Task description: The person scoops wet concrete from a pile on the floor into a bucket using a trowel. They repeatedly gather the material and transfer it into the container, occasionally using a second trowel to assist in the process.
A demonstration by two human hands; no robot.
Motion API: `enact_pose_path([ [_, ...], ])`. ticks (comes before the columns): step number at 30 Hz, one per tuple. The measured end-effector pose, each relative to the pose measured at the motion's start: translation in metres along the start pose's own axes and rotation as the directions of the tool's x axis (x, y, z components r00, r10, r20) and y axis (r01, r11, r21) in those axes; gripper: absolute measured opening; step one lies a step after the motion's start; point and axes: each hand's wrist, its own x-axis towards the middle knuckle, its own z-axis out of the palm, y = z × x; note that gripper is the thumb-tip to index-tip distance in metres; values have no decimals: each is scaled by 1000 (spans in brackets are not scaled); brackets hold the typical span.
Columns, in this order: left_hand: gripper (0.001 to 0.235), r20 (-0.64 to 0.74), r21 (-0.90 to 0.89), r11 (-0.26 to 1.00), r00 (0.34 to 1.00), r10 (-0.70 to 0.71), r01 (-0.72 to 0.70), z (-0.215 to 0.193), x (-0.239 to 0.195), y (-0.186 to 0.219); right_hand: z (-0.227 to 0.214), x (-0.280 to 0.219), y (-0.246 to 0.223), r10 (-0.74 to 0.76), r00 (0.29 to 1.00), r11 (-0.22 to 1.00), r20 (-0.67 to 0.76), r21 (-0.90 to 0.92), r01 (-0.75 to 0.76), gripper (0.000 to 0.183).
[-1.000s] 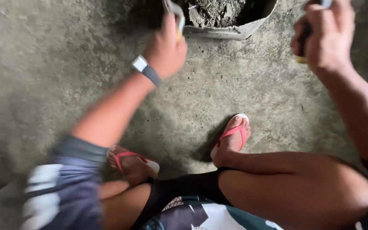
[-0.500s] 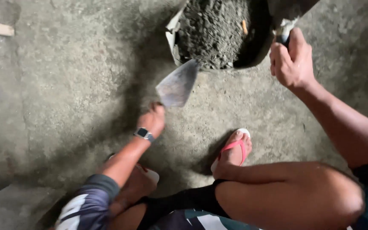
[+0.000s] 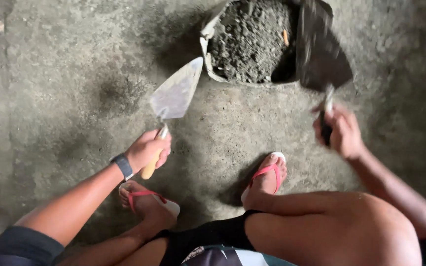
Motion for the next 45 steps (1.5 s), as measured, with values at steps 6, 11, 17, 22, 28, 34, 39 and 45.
enact_pose_path([
  [6,12,106,-28,999,994,24,-21,12,12,28,50,-28,63,91,996,914,-21,399,-75,30],
  [11,39,-39,684,702,952,303,-196,64,34,49,71,-18,51,137,988,691,75,708,-149,27],
  [17,34,252,903,57,632,733,-426,110,75,10,55,-10,-5,156,974,630,165,743,-226,21],
  [22,28,305,843,195,745,593,-501,122,73,15,46,-16,-26,154,979,657,133,726,-203,23],
  [28,34,132,934,228,856,500,-277,113,109,56,52,-10,-21,214,974,694,69,692,-201,20],
  [34,32,172,910,288,904,390,-298,130,76,35,40,1,-19,253,966,692,-48,707,-146,20],
  [39,27,100,954,237,939,329,-185,125,114,56,49,-5,-30,248,968,725,-30,669,-165,14],
  [45,30,-24,927,346,896,443,-146,142,98,69,44,-9,-29,250,968,717,5,671,-189,15],
])
